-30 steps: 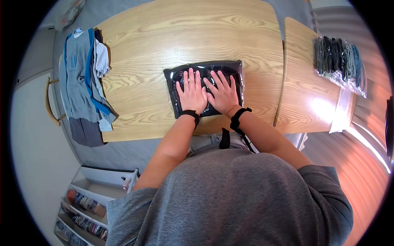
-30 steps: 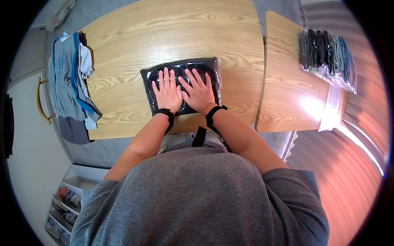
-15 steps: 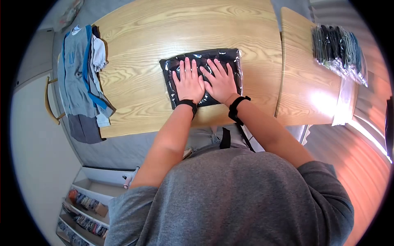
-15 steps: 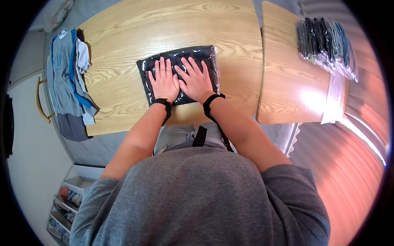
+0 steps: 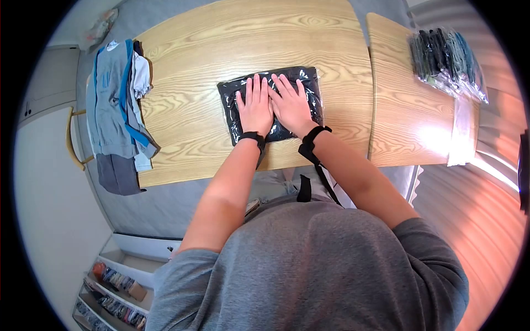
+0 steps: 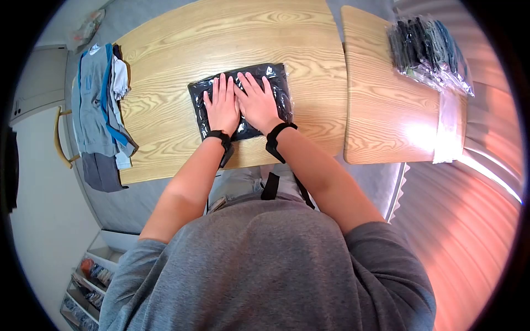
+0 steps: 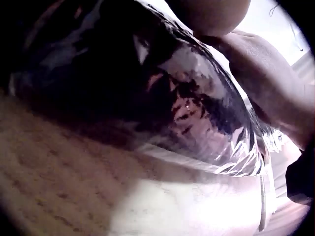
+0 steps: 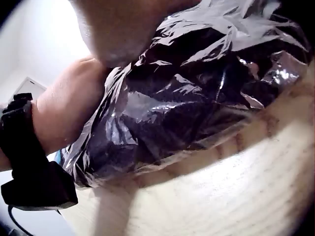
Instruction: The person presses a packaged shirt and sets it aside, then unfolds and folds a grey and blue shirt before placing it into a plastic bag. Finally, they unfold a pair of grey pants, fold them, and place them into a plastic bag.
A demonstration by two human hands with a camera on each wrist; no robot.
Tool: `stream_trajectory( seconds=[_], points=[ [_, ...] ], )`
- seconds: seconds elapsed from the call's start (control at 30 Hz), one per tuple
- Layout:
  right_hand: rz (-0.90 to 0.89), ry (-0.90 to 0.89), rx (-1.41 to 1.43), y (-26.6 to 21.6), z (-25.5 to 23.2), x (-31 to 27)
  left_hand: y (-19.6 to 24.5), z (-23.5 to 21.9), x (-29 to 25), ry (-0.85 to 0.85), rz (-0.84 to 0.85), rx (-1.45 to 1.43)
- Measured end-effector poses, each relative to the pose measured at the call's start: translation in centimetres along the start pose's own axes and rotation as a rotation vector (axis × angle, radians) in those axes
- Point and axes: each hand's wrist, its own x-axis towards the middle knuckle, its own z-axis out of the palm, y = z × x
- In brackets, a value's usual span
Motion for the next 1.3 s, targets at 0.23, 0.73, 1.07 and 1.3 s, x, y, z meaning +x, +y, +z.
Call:
stream_trajectory(
  seconds=[0.23,0.73,1.07,1.3],
  points=[
    [0.036,-0.082,0.051,0.3,1.1,0.4,-0.5,0.9,0.5,-0.069,-0.039,-0.064],
    [0.087,-0.185,0.062,0.4,1.5,1.3,-0.7,1.0,1.4,-0.240,-0.079,-0.019],
    [0.088,-0.133,0.090,0.5,1.9,1.1,-0.7,1.2,1.3,-0.248,-0.077,-0.028],
    [0.065,-0.095,0.052,0.5,2.0,1.0,-0.5,1.3,1.2,-0.148,-0.059,-0.029]
  ],
)
